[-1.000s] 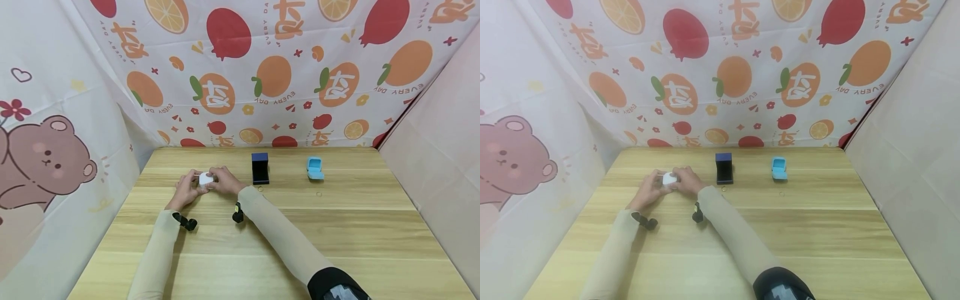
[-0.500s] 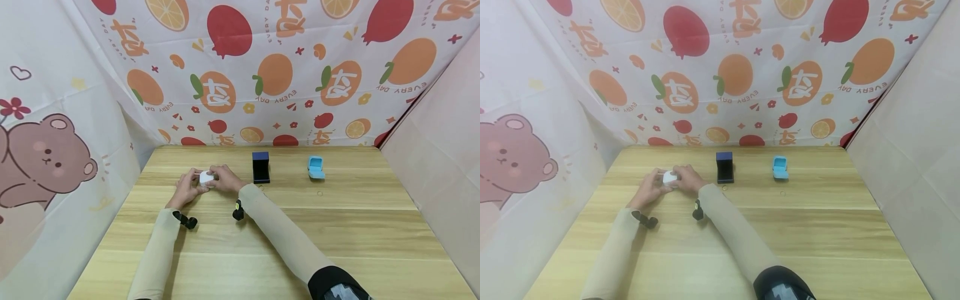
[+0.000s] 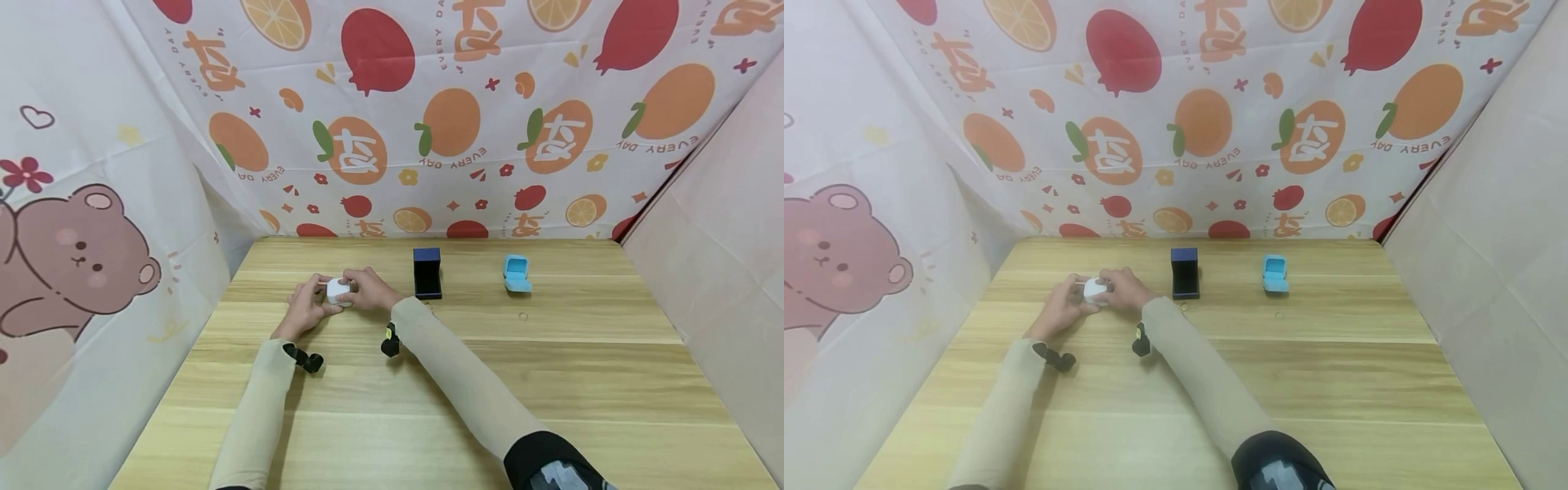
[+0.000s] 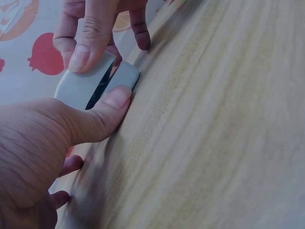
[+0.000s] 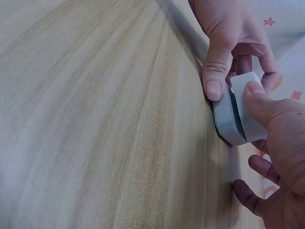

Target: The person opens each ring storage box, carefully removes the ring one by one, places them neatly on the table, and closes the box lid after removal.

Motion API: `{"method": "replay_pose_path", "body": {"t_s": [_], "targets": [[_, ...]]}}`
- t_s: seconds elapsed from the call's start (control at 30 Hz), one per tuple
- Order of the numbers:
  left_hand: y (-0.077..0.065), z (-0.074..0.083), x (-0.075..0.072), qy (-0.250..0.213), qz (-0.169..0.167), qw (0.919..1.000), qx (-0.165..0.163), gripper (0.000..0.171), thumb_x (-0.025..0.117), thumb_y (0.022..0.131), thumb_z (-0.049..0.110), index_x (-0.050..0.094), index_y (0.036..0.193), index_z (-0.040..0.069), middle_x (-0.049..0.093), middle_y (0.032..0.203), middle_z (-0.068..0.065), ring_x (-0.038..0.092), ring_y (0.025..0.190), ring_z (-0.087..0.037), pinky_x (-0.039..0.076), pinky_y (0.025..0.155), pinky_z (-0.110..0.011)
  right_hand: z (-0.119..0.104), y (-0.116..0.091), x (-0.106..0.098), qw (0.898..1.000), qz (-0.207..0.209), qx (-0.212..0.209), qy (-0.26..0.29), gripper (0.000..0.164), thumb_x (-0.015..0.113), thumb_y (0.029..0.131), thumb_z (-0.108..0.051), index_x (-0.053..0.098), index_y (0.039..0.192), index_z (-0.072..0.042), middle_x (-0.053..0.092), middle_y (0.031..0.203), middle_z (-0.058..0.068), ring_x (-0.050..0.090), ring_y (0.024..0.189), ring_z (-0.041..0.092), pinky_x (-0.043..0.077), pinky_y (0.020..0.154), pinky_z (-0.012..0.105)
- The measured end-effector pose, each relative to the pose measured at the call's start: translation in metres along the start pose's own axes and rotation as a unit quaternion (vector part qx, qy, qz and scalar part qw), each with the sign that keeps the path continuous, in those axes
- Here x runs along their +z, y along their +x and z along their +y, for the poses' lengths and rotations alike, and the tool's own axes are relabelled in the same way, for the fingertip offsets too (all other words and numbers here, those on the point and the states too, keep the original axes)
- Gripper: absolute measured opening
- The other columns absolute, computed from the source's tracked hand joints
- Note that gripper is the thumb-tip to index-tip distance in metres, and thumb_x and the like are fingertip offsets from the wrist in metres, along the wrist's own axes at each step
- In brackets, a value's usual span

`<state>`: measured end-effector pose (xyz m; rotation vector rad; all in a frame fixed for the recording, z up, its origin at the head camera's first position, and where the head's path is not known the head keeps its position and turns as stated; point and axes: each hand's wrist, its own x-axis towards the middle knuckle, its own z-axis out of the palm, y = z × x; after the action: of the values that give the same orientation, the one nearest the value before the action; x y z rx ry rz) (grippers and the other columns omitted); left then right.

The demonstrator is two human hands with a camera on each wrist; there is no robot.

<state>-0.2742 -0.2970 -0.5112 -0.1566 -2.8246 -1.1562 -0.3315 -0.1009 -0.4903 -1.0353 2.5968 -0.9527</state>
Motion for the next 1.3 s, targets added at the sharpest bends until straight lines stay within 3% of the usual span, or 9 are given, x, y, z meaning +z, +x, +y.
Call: {"method": "replay_pose_path", "body": {"t_s": [0.3,0.6,0.87,1.3], "targets": [[-0.0015,0.0004,-0.0012,0.009,-0.011,0.9998,-0.011,0.066,0.087,0.081,0.02,0.051,0.135,0.011,0.065,0.137,-0.02,0.042,0.119,-0.036,0.017,0.094,-0.053,-0.0001,0.0007,-0.0007,1.0,-0.017,0.015,0.016,0.02,0.068,0.097,-0.037,0.062,0.107,-0.021,0.068,0.121,0.001,0.047,0.105,0.016,0.042,0.092,0.031],[0.002,0.0035,-0.0009,0.011,-0.008,0.9998,-0.012,0.064,0.086,0.082,0.02,0.051,0.135,0.012,0.065,0.137,-0.021,0.042,0.122,-0.037,0.017,0.097,-0.056,0.0017,0.0041,-0.0029,1.0,-0.006,0.005,0.019,0.018,0.067,0.097,-0.034,0.061,0.103,-0.018,0.071,0.126,-0.001,0.052,0.101,0.013,0.044,0.096,0.031],[0.0027,0.0035,-0.002,0.017,-0.013,0.9997,-0.013,0.066,0.085,0.083,0.022,0.049,0.138,0.012,0.064,0.137,-0.023,0.041,0.124,-0.038,0.016,0.099,-0.06,0.0025,0.0069,-0.005,0.998,-0.016,0.001,0.057,0.019,0.066,0.098,-0.033,0.061,0.105,-0.016,0.071,0.128,0.003,0.062,0.097,0.009,0.05,0.082,0.022],[0.0014,0.0011,-0.0023,0.02,-0.016,0.9995,-0.02,0.07,0.086,0.082,0.024,0.05,0.14,0.015,0.064,0.138,-0.023,0.042,0.125,-0.037,0.017,0.1,-0.059,-0.0002,0.0075,-0.0074,0.997,-0.029,0.016,0.071,0.021,0.062,0.099,-0.038,0.062,0.108,-0.019,0.071,0.124,0.0,0.061,0.097,0.008,0.048,0.077,0.019]]}}
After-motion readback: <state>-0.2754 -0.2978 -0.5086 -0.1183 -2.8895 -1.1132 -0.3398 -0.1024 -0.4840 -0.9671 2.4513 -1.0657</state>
